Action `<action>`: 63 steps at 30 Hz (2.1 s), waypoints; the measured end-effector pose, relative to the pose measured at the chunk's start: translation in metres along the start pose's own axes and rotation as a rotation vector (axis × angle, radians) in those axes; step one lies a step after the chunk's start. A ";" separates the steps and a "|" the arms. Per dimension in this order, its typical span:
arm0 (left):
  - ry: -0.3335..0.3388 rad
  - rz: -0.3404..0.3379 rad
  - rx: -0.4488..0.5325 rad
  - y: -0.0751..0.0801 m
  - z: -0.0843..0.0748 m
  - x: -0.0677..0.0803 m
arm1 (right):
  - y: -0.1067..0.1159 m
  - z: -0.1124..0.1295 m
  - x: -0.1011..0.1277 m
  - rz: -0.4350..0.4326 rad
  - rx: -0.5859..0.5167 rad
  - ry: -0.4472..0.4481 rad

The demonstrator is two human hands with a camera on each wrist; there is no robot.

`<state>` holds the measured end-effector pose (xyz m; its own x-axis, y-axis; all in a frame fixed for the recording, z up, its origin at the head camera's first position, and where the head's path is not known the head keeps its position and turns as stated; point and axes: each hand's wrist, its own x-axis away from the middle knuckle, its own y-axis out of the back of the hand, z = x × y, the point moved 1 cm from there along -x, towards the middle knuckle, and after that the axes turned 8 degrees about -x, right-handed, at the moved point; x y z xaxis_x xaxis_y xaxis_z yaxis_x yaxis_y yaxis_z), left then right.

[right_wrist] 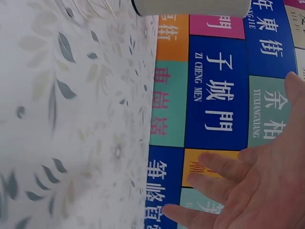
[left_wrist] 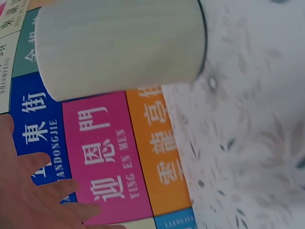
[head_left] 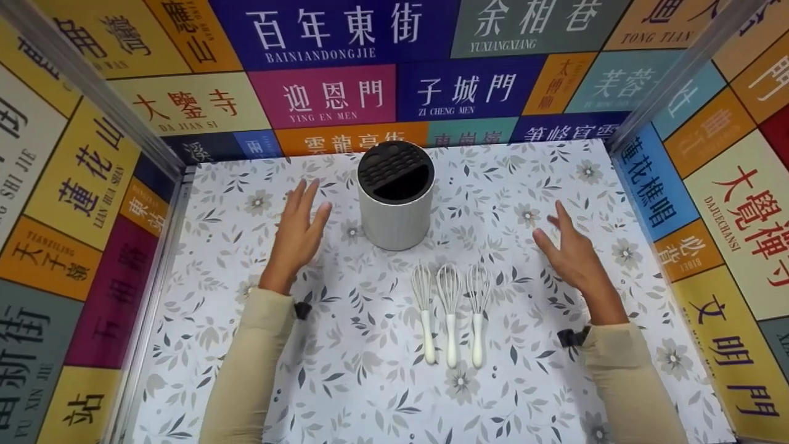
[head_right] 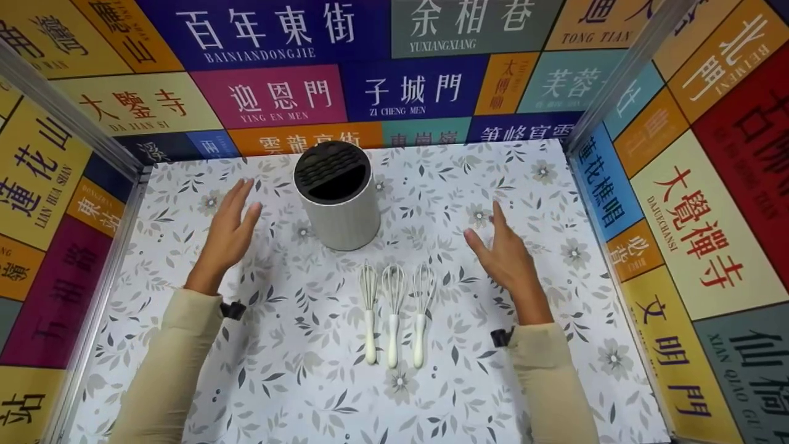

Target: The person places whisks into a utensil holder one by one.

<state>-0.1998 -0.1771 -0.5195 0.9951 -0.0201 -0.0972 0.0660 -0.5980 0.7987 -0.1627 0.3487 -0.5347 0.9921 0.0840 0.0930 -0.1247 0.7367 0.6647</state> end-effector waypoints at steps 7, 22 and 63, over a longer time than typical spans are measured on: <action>-0.062 -0.066 0.137 -0.010 -0.028 -0.017 | -0.026 -0.008 0.019 0.049 -0.123 -0.006; -0.052 -0.041 0.326 -0.046 -0.057 -0.050 | -0.083 -0.023 0.043 0.238 -0.627 -0.414; -0.020 -0.043 0.483 -0.065 -0.048 -0.051 | -0.141 -0.008 0.055 0.210 -0.669 -0.521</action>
<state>-0.2515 -0.0983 -0.5381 0.9902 0.0004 -0.1397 0.0607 -0.9021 0.4273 -0.0904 0.2552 -0.6289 0.7968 0.0655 0.6007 -0.1090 0.9934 0.0363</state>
